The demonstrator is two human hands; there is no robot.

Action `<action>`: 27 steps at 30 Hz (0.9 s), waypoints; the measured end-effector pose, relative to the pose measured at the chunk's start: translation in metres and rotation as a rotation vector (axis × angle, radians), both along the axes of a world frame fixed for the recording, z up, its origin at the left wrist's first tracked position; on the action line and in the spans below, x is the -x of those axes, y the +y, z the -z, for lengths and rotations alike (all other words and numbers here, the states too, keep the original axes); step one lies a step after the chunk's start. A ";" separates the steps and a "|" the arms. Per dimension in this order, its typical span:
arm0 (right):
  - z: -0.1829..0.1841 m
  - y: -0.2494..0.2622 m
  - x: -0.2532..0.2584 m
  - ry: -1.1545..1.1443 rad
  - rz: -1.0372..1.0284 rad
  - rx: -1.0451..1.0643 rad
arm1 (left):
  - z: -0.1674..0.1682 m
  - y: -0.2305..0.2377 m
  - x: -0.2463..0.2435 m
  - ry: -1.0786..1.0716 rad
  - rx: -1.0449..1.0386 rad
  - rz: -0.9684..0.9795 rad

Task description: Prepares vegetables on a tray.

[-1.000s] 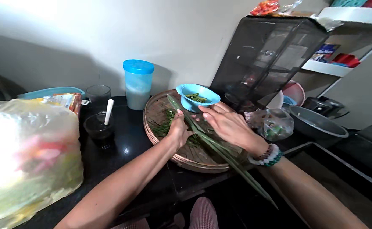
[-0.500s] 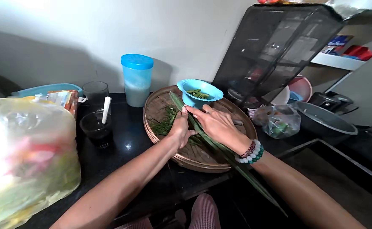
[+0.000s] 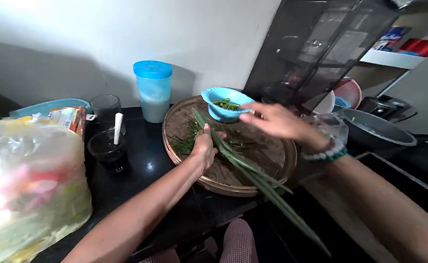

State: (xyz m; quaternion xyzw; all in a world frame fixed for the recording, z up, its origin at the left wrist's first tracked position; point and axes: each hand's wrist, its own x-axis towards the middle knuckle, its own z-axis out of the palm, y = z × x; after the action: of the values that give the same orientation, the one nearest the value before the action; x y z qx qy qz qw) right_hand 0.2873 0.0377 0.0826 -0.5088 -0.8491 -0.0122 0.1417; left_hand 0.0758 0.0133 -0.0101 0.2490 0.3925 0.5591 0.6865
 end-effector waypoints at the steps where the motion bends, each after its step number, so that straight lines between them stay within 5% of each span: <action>1: 0.013 -0.012 0.005 0.046 -0.030 0.148 | 0.000 0.001 0.002 -0.034 -0.003 -0.030; 4: 0.037 -0.031 0.013 0.012 0.003 0.468 | 0.000 0.003 0.004 -0.080 -0.029 -0.087; 12: 0.030 0.007 -0.027 -0.360 0.085 -0.044 | 0.002 -0.003 0.004 0.029 -0.003 0.069; 17: 0.010 0.010 -0.029 -0.255 0.082 0.064 | -0.001 -0.007 0.007 0.105 -0.020 -0.006; 20: 0.028 0.005 -0.019 -0.208 0.079 0.112 | 0.000 -0.014 0.008 0.169 -0.097 -0.010; 23: 0.054 -0.002 -0.011 -0.285 0.082 -0.068 | 0.001 -0.013 0.006 0.338 -0.194 0.032; 27: 0.027 -0.005 -0.010 -0.205 0.075 -0.129 | 0.000 -0.012 0.000 0.875 -0.483 0.319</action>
State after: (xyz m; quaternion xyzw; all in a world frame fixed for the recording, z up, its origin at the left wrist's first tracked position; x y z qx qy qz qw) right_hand 0.2976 0.0327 0.0561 -0.5260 -0.8370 -0.1240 0.0860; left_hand 0.0754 0.0010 -0.0100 0.6670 0.4596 0.3661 0.4581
